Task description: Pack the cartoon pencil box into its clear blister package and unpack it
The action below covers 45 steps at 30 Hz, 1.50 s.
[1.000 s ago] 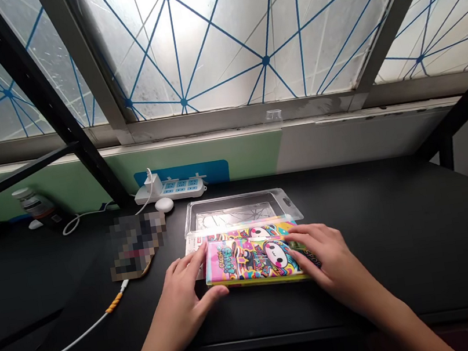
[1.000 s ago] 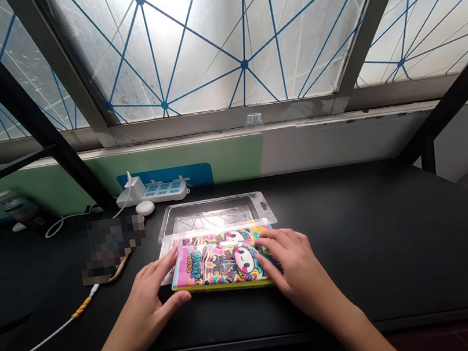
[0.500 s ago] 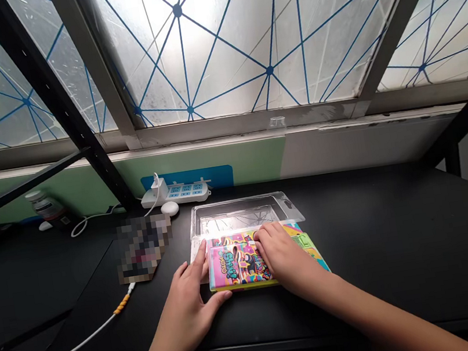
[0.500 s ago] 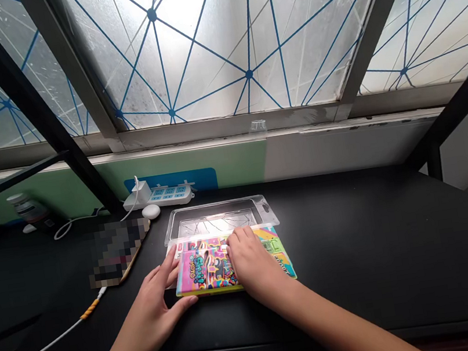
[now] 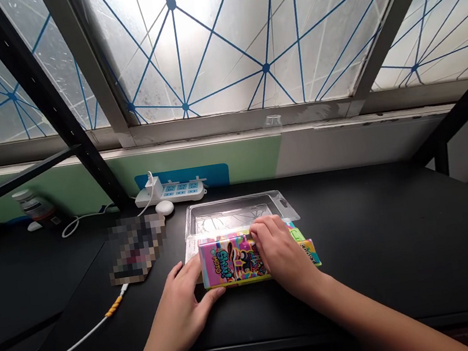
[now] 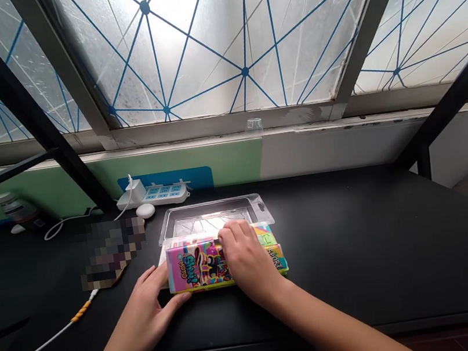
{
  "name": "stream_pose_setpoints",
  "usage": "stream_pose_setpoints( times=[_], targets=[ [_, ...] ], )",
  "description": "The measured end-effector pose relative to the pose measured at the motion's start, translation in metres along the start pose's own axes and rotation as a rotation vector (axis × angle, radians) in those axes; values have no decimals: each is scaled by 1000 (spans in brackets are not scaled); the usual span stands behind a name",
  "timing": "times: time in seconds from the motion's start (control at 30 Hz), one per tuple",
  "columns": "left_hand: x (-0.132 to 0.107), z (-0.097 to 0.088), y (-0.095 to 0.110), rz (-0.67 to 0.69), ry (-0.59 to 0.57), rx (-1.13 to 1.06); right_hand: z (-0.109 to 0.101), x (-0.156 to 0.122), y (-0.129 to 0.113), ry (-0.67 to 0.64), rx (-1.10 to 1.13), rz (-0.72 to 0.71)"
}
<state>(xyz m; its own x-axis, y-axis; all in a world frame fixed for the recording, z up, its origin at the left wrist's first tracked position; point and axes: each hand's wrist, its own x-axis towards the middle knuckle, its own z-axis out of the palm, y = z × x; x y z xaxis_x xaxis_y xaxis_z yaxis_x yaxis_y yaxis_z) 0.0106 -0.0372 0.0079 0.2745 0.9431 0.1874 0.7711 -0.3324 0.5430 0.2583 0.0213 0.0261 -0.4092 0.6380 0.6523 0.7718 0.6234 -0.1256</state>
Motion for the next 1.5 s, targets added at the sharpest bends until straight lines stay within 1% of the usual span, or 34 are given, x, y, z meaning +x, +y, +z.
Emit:
stream_pose_setpoints(
  times=[0.07, 0.17, 0.23, 0.3, 0.33, 0.4, 0.43, 0.47, 0.53, 0.57, 0.63, 0.7, 0.77, 0.87, 0.93, 1.0, 1.1, 1.23, 1.33, 1.5],
  targets=[
    [0, -4, -3, 19, -48, -18, -10, -4, -4, 65, 5, -48],
    [-2, -8, -8, -5, -28, -94, -35, -15, -13, 158, 25, -221],
    [-2, -10, -8, -59, -14, -115, -52, -29, -14, 153, 64, -343],
    [-2, -10, -6, -105, -35, -93, -65, -48, -5, 80, 130, -384],
    [-1, -10, -5, -119, -48, -73, -69, -59, 5, 46, 160, -350],
    [1, -10, -2, -131, -60, -32, -73, -82, 30, -34, 190, -198],
    [1, -9, -2, -131, -60, -16, -73, -93, 44, -70, 213, -79],
    [2, -8, -1, -130, -59, -5, -73, -102, 57, -142, 246, 93],
    [1, -6, -3, -129, -48, 7, -73, -114, 77, -310, 296, 351],
    [1, -4, -4, -129, -35, 7, -73, -117, 83, -404, 310, 447],
    [0, -2, -6, -139, -9, 2, -73, -118, 87, -560, 323, 540],
    [0, -1, -7, -161, 11, -7, -73, -116, 84, -632, 327, 580],
    [-1, -2, -8, -156, 17, -30, -72, -113, 80, -619, 327, 605],
    [-2, -4, -9, -120, 14, -87, -70, -112, 75, -508, 316, 645],
    [-3, -5, -10, -118, 20, -121, -69, -112, 73, -442, 310, 636],
    [-4, -5, -12, -120, 26, -148, -69, -112, 73, -408, 302, 594],
    [-6, -5, -12, -118, 23, -168, -70, -111, 74, -385, 287, 531],
    [-6, -6, -8, -76, 26, -170, -71, -109, 71, -377, 253, 509],
    [-5, -6, -7, -53, 37, -169, -71, -109, 69, -370, 226, 514],
    [-8, -4, -7, -59, 40, -192, -70, -113, 69, -330, 231, 556]
  ],
)
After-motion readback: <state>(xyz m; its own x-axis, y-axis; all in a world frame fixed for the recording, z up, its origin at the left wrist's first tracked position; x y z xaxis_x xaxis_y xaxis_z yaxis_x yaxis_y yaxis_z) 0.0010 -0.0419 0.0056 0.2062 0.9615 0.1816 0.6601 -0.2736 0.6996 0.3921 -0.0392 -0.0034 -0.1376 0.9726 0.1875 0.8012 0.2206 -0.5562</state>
